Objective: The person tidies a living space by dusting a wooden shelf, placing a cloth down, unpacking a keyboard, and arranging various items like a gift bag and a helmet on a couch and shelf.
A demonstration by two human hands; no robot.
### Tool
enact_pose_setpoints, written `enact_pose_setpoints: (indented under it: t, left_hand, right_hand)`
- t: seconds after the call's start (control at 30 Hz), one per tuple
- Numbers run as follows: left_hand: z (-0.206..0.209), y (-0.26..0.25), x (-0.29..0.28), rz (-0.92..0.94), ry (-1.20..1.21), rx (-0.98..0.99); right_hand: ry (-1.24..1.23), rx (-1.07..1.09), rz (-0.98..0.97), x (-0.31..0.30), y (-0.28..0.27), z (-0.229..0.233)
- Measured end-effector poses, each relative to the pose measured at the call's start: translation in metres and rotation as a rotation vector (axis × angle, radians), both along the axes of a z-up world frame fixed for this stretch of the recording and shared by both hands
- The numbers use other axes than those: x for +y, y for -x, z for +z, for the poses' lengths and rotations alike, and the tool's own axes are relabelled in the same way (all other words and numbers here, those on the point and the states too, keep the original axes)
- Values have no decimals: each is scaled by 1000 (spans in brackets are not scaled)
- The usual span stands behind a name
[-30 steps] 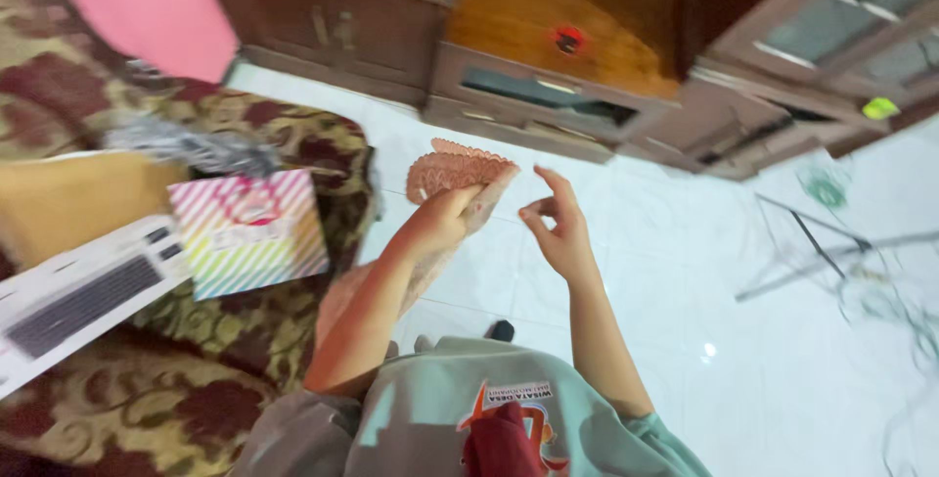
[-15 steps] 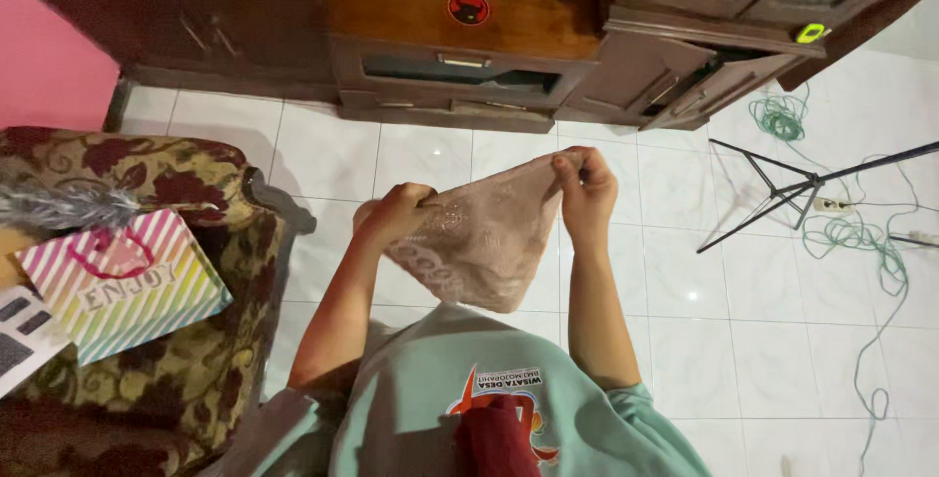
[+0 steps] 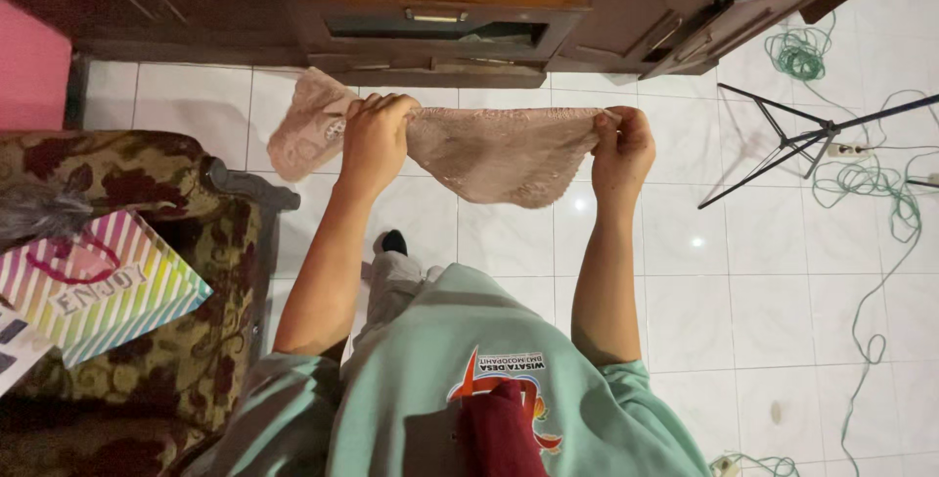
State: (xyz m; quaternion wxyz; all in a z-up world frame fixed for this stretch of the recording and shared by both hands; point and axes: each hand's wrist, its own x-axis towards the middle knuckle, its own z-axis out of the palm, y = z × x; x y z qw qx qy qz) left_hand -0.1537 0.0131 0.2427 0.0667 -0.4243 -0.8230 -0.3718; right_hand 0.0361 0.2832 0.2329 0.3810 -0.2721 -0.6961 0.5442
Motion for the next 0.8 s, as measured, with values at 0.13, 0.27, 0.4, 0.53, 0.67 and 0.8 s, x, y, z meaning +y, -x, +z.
enact_pose_setpoints:
  t: [0.13, 0.27, 0.4, 0.53, 0.67, 0.8]
  left_hand:
    - [-6, 19, 21, -83, 25, 67]
    - [-30, 42, 42, -119, 35, 57]
    - [-54, 90, 38, -133, 32, -31]
    - [-77, 138, 24, -31, 121, -248]
    - [-114, 180, 9, 34, 161, -192]
    - [-152, 191, 8, 129, 258, 24]
  right_hand:
    - [-455, -208, -70, -11, 15, 10]
    - [-632, -407, 370, -38, 70, -18]
    - [-544, -501, 299, -31, 125, -67]
    - [-541, -455, 208, -32, 179, -92]
    - [-560, -451, 175, -38, 219, -68]
    - [-692, -736, 45, -46, 223, -53]
